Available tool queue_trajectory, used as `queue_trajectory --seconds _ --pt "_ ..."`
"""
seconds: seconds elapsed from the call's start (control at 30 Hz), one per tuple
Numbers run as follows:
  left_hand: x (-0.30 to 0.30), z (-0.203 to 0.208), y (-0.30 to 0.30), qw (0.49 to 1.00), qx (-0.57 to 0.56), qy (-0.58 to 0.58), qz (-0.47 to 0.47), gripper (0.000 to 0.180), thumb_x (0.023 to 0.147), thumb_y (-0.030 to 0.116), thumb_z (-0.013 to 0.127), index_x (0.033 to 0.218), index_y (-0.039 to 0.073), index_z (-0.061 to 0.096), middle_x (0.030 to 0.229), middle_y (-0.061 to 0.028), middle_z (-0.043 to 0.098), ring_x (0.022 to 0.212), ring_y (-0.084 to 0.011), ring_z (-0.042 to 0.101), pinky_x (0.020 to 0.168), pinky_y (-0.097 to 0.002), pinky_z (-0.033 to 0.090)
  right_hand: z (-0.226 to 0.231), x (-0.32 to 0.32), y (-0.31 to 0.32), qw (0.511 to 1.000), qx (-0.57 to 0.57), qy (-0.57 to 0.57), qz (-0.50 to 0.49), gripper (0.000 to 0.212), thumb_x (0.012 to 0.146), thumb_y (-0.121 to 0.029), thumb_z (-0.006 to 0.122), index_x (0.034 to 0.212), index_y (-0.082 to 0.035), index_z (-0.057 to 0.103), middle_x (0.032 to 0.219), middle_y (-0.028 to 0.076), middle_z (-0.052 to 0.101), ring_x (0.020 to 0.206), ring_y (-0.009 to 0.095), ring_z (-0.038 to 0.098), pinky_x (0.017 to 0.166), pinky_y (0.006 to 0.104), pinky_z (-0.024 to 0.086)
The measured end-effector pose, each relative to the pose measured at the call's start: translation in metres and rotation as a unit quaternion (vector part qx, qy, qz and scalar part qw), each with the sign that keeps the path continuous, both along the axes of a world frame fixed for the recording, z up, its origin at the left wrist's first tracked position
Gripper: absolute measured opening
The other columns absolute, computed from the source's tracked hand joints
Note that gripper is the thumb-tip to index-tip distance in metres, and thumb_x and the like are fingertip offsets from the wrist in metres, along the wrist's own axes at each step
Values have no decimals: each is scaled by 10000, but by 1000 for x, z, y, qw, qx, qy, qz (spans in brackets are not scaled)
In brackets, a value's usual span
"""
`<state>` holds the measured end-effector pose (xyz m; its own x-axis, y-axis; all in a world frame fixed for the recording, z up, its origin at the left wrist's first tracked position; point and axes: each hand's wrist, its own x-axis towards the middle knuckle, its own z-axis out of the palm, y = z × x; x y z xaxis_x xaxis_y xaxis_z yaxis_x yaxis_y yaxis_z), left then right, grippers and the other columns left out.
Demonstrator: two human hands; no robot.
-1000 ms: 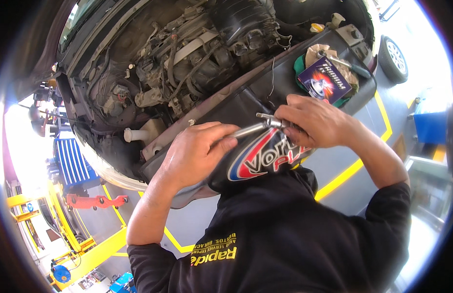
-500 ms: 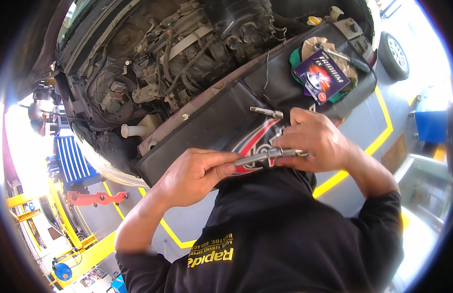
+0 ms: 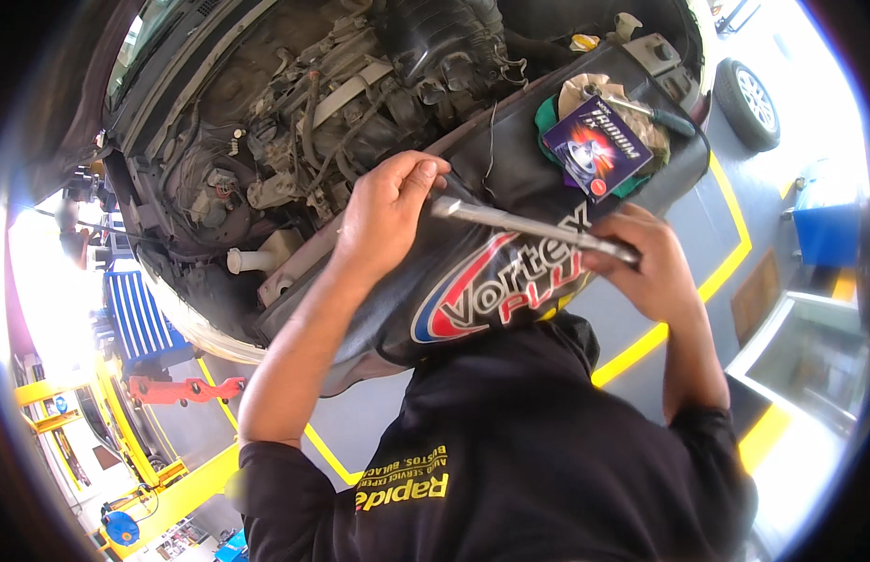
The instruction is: The person removes spark plugs from the engine using a socket wrench, then installs new spark plugs from a box. The person walks to a service counter to hand over the old spark plugs and returns to the engine bay to continue the installation.
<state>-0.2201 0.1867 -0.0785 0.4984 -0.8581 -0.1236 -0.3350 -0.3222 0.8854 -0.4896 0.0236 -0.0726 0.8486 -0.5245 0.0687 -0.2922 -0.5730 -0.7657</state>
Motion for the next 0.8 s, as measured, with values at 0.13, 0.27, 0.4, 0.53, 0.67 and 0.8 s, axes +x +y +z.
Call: queue_trajectory --seconds 0.13,0.27,0.4,0.53,0.67,0.8 --pt "-35 -30 3 964 -18 -257 -70 188 952 172 658 1079 41 698 1174 -98 603 1072 -299 592 932 -390 507 -19 -27 -10 995 -8 29 -95 270 835 -206 804 987 -7 702 819 122 612 764 274 582 682 376 448" --pt "-51 -33 2 947 34 -292 -126 247 888 143 698 1123 68 682 1216 -80 539 1117 -328 541 925 -435 507 -19 -23 -2 993 -36 50 -96 264 816 -190 807 997 -22 716 806 115 606 787 283 579 705 376 458" --pt "-48 -30 21 958 21 -257 -122 210 849 97 713 1057 75 692 1039 -76 587 1021 -356 574 910 -441 514 -31 6 8 982 -181 -10 -44 266 795 -199 816 997 -48 735 859 93 604 875 296 570 764 395 481" --pt "-39 -23 76 993 -35 98 50 211 908 137 751 1064 12 683 1027 -61 676 968 -225 653 854 -360 543 -42 13 17 972 -217 -19 -84 316 781 -222 821 1038 -62 726 955 86 581 952 300 553 806 416 493" --pt "-45 -51 100 833 -310 422 178 235 952 208 732 1065 7 686 1006 -81 689 878 -184 674 770 -322 568 -38 16 21 965 -237 -31 -108 331 838 -95 745 1158 -67 665 979 83 570 919 250 569 811 365 491" --pt "-64 -23 93 867 -159 443 162 266 1008 259 655 1087 7 685 888 -50 658 839 -150 636 756 -286 529 11 18 38 988 137 -29 -64 312 893 68 583 1180 -44 628 987 87 628 855 145 586 782 291 487"
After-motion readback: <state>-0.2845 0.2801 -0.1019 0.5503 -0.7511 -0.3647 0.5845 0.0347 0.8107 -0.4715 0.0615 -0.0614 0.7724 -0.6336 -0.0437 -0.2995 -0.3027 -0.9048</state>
